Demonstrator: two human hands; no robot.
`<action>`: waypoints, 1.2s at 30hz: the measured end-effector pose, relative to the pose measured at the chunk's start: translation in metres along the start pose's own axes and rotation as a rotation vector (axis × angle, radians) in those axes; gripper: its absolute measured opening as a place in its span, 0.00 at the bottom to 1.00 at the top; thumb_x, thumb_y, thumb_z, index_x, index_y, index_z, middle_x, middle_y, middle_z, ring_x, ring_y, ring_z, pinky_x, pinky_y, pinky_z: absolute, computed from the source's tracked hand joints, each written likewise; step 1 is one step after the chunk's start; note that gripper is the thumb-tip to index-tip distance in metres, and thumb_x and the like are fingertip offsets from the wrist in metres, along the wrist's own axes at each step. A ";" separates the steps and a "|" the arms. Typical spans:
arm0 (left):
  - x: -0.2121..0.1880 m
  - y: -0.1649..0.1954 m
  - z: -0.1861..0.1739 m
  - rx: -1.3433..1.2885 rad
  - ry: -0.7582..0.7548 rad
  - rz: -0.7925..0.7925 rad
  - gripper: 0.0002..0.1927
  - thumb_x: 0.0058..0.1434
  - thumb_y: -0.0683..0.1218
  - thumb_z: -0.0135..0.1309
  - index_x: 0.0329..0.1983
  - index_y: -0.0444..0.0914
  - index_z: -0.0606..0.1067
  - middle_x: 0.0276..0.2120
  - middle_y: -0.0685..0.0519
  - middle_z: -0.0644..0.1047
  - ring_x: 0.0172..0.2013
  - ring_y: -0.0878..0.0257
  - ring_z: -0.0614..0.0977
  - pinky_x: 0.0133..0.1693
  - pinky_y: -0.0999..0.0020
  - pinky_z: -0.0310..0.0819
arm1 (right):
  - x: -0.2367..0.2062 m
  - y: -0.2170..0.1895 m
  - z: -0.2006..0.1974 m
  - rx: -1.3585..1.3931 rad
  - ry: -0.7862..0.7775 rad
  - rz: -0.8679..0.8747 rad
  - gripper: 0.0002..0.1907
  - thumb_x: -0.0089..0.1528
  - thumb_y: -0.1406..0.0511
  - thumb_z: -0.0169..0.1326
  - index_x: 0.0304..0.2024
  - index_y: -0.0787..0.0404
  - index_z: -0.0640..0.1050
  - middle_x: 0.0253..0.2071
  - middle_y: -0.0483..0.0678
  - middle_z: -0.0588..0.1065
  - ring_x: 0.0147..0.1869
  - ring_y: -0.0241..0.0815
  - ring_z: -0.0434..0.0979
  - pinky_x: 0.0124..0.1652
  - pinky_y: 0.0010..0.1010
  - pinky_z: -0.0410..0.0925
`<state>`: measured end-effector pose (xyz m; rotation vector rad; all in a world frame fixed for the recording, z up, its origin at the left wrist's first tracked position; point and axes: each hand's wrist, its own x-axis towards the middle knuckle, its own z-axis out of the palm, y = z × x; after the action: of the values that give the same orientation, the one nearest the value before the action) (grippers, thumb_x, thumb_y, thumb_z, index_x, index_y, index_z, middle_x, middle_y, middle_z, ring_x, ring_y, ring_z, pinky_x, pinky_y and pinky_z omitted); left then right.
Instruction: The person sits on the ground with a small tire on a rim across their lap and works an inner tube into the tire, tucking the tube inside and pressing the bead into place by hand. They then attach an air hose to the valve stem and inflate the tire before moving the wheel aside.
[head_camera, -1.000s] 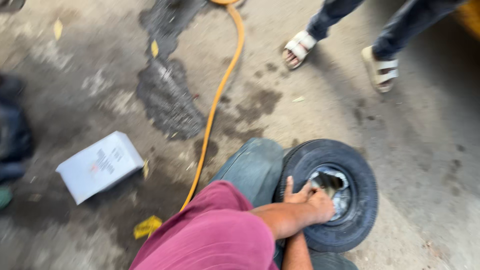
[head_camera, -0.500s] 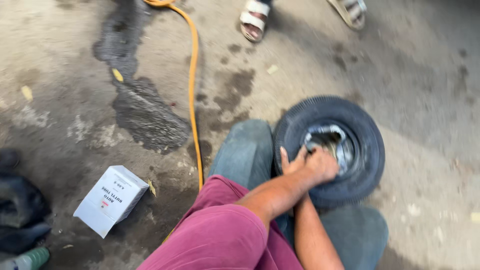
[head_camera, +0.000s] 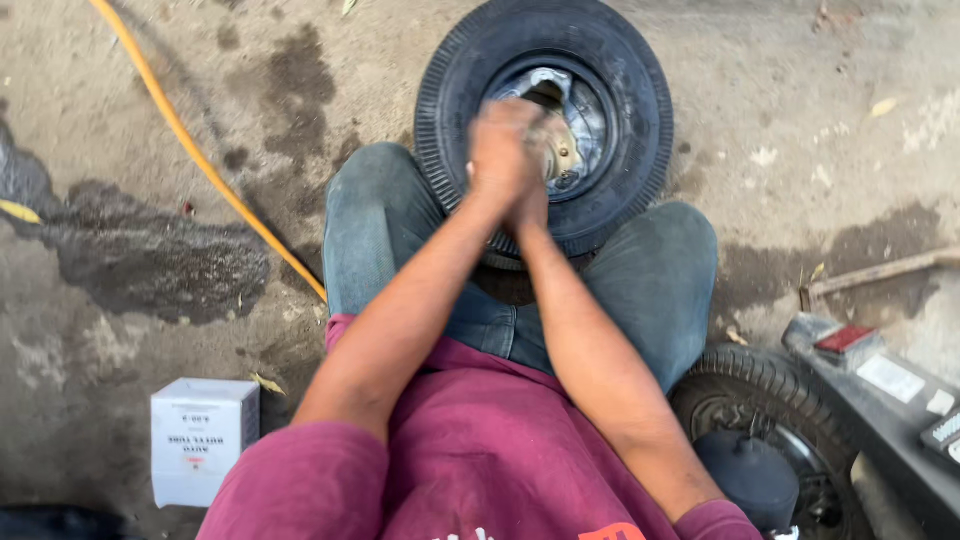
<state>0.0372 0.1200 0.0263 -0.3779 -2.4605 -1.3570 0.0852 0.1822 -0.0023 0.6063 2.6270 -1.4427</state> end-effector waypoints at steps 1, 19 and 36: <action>0.004 0.000 -0.017 0.075 -0.015 -0.034 0.11 0.61 0.51 0.63 0.39 0.39 0.82 0.43 0.49 0.78 0.46 0.51 0.77 0.49 0.53 0.71 | 0.007 0.000 -0.012 0.191 0.026 0.073 0.30 0.64 0.41 0.46 0.50 0.58 0.72 0.43 0.55 0.72 0.45 0.51 0.70 0.42 0.41 0.63; -0.015 0.001 0.095 0.100 -0.634 -0.384 0.18 0.56 0.51 0.56 0.45 0.36 0.80 0.44 0.38 0.81 0.49 0.42 0.81 0.52 0.50 0.73 | 0.010 0.051 -0.169 0.785 0.441 0.341 0.15 0.65 0.57 0.59 0.28 0.58 0.74 0.19 0.40 0.66 0.20 0.33 0.62 0.19 0.28 0.57; 0.015 -0.014 0.120 -0.188 -0.934 -0.482 0.24 0.63 0.61 0.58 0.42 0.35 0.81 0.34 0.43 0.84 0.36 0.55 0.85 0.44 0.56 0.76 | 0.067 0.052 -0.135 -0.391 0.635 0.043 0.16 0.59 0.54 0.63 0.28 0.57 0.77 0.31 0.52 0.79 0.36 0.57 0.79 0.36 0.51 0.69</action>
<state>0.0016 0.2162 -0.0392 -0.5904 -3.3360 -1.9353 0.0588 0.3386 0.0130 1.2130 3.1971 -0.7580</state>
